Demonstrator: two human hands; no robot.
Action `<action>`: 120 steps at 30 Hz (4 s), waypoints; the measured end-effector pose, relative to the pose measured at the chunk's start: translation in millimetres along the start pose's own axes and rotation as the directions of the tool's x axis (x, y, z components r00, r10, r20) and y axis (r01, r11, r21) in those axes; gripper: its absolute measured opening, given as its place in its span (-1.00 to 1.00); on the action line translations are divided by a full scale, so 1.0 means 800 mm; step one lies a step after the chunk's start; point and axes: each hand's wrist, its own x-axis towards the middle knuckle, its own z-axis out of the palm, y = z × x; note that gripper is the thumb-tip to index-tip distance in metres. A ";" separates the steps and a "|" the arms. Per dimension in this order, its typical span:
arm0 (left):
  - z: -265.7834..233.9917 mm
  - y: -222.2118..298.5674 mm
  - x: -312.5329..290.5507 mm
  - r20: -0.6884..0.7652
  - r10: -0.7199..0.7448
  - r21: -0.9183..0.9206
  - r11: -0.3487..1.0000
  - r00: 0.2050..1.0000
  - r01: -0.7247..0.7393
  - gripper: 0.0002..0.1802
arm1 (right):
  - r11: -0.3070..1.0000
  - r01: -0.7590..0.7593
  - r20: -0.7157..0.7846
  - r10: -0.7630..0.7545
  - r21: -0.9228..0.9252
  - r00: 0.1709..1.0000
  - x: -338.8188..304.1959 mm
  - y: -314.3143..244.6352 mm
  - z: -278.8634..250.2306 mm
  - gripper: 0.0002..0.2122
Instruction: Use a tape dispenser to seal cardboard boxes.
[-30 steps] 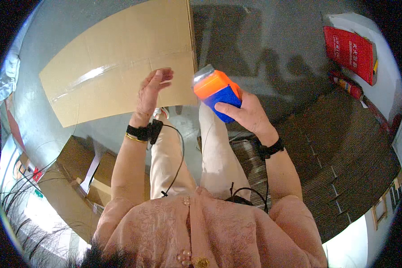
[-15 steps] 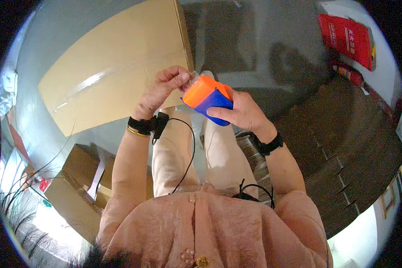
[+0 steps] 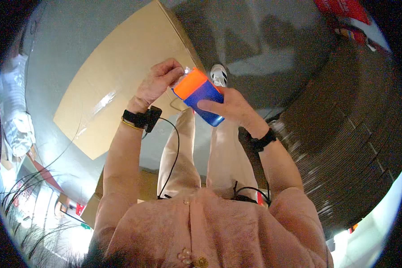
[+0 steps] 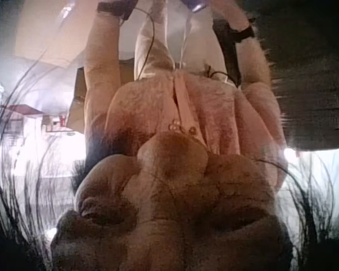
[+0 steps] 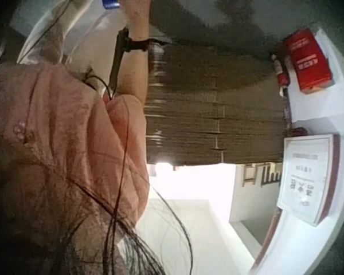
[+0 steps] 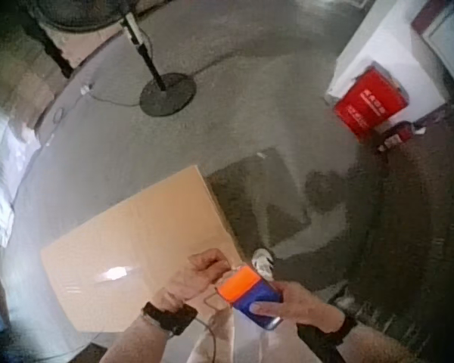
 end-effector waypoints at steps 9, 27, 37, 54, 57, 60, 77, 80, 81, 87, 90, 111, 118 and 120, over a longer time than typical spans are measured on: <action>-0.017 0.011 0.028 0.010 0.019 0.213 0.977 1.000 -0.021 -0.81 | 0.991 -0.022 -0.015 0.024 0.135 1.000 0.011 -0.002 0.009 -0.48; -0.179 0.033 0.097 -0.224 0.076 0.646 0.758 0.971 0.090 -0.68 | 0.923 -0.144 0.003 0.153 0.357 0.988 -0.043 0.086 0.053 -0.51; -0.278 0.043 0.236 -0.106 0.041 0.668 0.743 0.993 0.041 -0.70 | 0.927 -0.134 -0.038 0.157 0.351 0.987 0.020 0.046 0.020 -0.53; -0.328 0.006 0.280 -0.108 0.108 0.737 0.676 0.988 0.007 -0.64 | 0.943 -0.065 -0.062 0.090 0.327 0.994 0.053 0.056 0.035 -0.53; -0.342 0.001 0.283 -0.089 0.026 0.745 0.665 0.996 0.049 -0.66 | 0.939 -0.076 -0.071 0.105 0.336 0.992 0.052 0.046 0.033 -0.52; -0.337 -0.014 0.278 -0.081 0.050 0.665 0.747 0.995 0.017 -0.69 | 0.933 -0.168 -0.010 0.180 0.319 0.984 0.055 0.043 0.032 -0.48; -0.454 -0.036 0.296 -0.077 0.182 0.942 0.335 0.980 0.012 -0.34 | 0.957 -0.128 -0.005 0.134 0.260 0.991 0.079 0.045 0.046 -0.55; -0.451 -0.039 0.297 0.162 0.281 0.984 -0.118 0.946 -0.134 -0.44 | 0.953 -0.133 -0.050 0.152 0.271 0.987 0.079 0.064 0.057 -0.55; -0.402 -0.064 0.302 0.140 0.366 0.990 -0.075 0.920 -0.121 -0.47 | 0.951 -0.169 -0.064 0.191 0.258 0.979 0.076 0.071 0.051 -0.55; -0.291 -0.044 0.244 -0.072 0.432 0.814 0.547 0.899 -0.198 -0.45 | 0.949 -0.136 -0.109 0.172 0.284 0.979 0.065 0.069 0.051 -0.47; -0.263 -0.050 0.223 -0.346 0.319 0.846 0.513 0.882 0.147 -0.28 | 0.962 -0.093 -0.157 0.136 0.256 0.978 0.051 0.061 0.056 -0.49; -0.249 -0.051 0.228 -0.485 0.188 0.761 0.571 0.854 0.307 -0.04 | 0.853 -0.159 -0.047 0.209 0.497 0.977 0.027 0.011 0.046 -0.58; -0.243 -0.043 0.227 -0.410 0.158 0.806 0.524 0.898 0.275 -0.02 | 0.886 -0.224 -0.055 0.268 0.406 0.962 0.053 0.056 0.063 -0.50; -0.246 -0.038 0.224 -0.455 0.193 0.776 0.565 0.870 0.280 -0.06 | 0.881 -0.237 -0.031 0.273 0.408 0.961 0.054 0.076 0.072 -0.49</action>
